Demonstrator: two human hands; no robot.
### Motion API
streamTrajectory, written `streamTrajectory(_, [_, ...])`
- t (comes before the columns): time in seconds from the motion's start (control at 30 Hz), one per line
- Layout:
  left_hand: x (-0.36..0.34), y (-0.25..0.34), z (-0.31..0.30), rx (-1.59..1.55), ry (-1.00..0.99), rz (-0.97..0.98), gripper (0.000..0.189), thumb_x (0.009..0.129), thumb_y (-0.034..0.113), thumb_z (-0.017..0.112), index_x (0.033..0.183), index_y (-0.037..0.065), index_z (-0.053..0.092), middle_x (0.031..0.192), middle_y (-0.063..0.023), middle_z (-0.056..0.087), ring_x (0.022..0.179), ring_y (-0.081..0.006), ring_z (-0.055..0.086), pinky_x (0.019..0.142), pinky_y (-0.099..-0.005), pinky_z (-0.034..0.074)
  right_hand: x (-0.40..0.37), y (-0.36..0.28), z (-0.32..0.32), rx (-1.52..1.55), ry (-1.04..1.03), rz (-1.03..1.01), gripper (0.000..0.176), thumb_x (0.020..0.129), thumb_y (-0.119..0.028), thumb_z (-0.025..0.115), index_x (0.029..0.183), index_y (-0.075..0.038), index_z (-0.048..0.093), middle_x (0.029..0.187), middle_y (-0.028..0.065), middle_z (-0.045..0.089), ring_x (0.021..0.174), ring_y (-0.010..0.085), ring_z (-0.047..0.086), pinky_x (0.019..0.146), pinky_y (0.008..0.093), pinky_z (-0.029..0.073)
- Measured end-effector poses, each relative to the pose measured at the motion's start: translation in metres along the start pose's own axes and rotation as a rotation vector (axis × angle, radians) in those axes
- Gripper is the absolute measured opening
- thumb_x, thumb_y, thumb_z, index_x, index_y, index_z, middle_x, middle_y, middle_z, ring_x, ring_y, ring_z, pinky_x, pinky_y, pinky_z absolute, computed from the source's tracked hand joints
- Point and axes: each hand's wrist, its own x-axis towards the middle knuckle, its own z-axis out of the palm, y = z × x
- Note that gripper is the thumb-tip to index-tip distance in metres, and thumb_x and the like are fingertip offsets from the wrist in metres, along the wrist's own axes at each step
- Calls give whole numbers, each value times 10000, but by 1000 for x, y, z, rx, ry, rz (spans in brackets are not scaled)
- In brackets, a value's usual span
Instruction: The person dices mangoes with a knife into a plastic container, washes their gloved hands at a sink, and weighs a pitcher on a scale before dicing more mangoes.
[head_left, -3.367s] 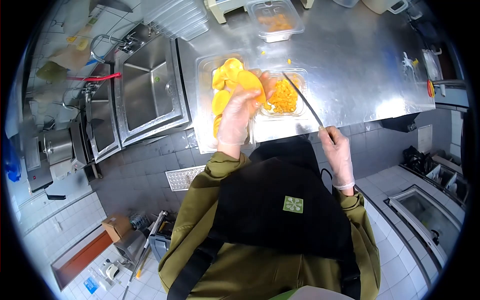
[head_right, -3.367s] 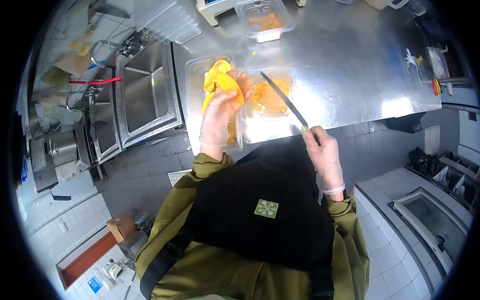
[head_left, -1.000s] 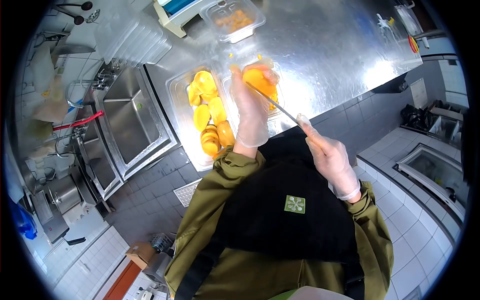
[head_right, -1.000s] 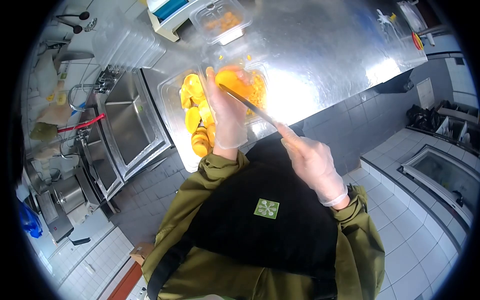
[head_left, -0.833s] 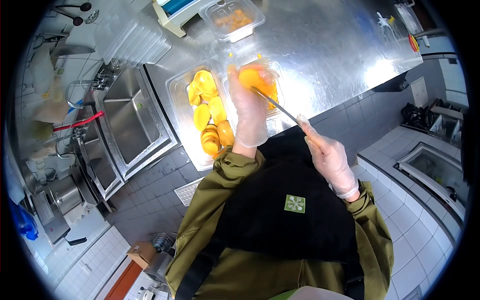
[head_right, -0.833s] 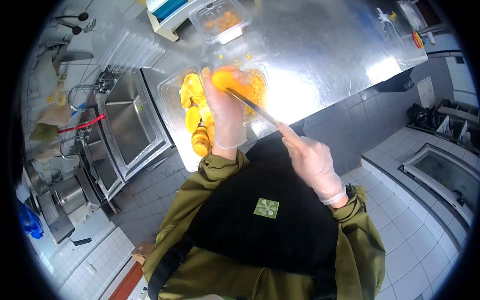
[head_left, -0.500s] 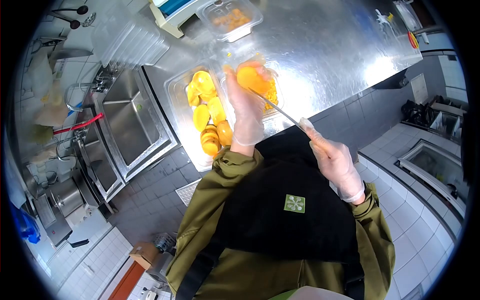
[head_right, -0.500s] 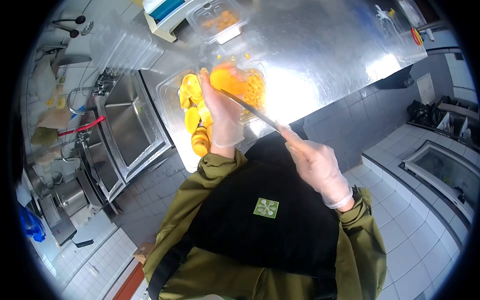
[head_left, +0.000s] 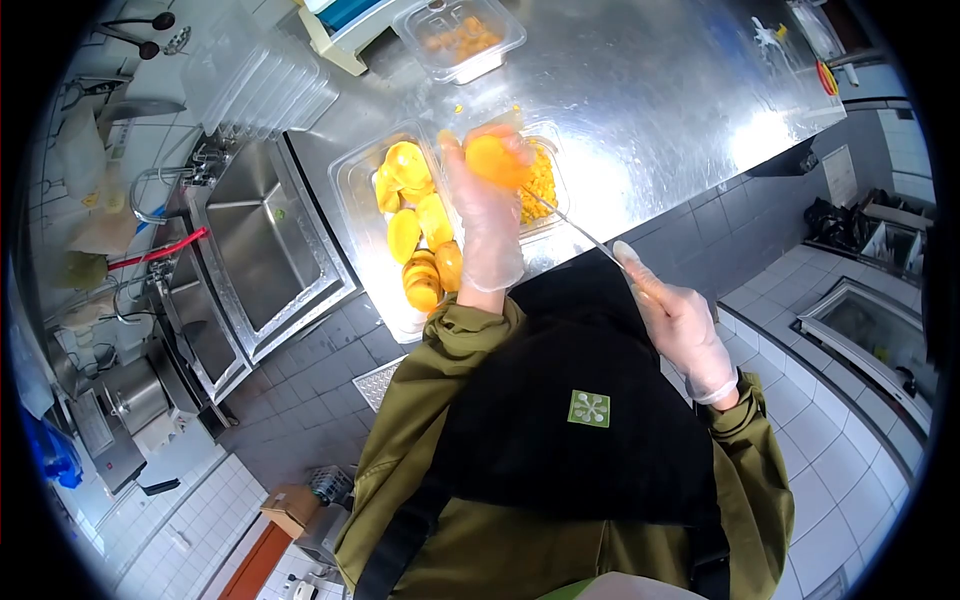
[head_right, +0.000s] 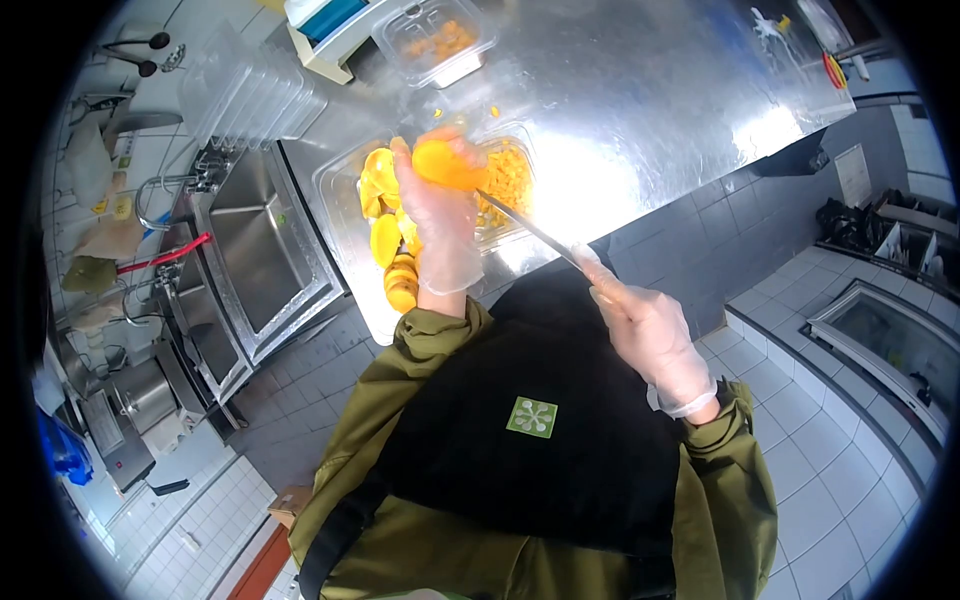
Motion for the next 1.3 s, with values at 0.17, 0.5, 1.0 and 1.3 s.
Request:
streamTrajectory(0.17, [-5,-4,13,-47,19,-20,522,938,428,253,841,5,542,707,-95,517,680,-228,480,679,-345,421,11,-17,-5,124,62,-47,415,820,-89,569,1214,-211,528,639,152,561,572,322,576,534,346,466])
streamTrajectory(0.5, [-7,2,17,21,102,110,544,932,420,225,693,23,509,591,-96,462,589,-223,439,616,-346,394,13,-16,12,-2,64,13,405,828,-97,556,1212,-223,526,588,145,541,538,318,560,520,357,456])
streamTrajectory(1.0, [-8,1,27,-38,107,4,538,926,437,250,742,12,523,607,-94,478,616,-225,458,628,-346,404,18,-19,10,95,83,-49,392,829,-99,552,1207,-204,529,609,155,555,553,327,565,519,358,456])
streamTrajectory(1.3, [4,0,0,-5,179,62,516,927,401,229,748,16,523,606,-96,481,607,-215,455,618,-341,402,12,-10,12,-34,-7,33,413,831,-100,549,1227,-209,509,576,152,538,535,327,560,504,361,451])
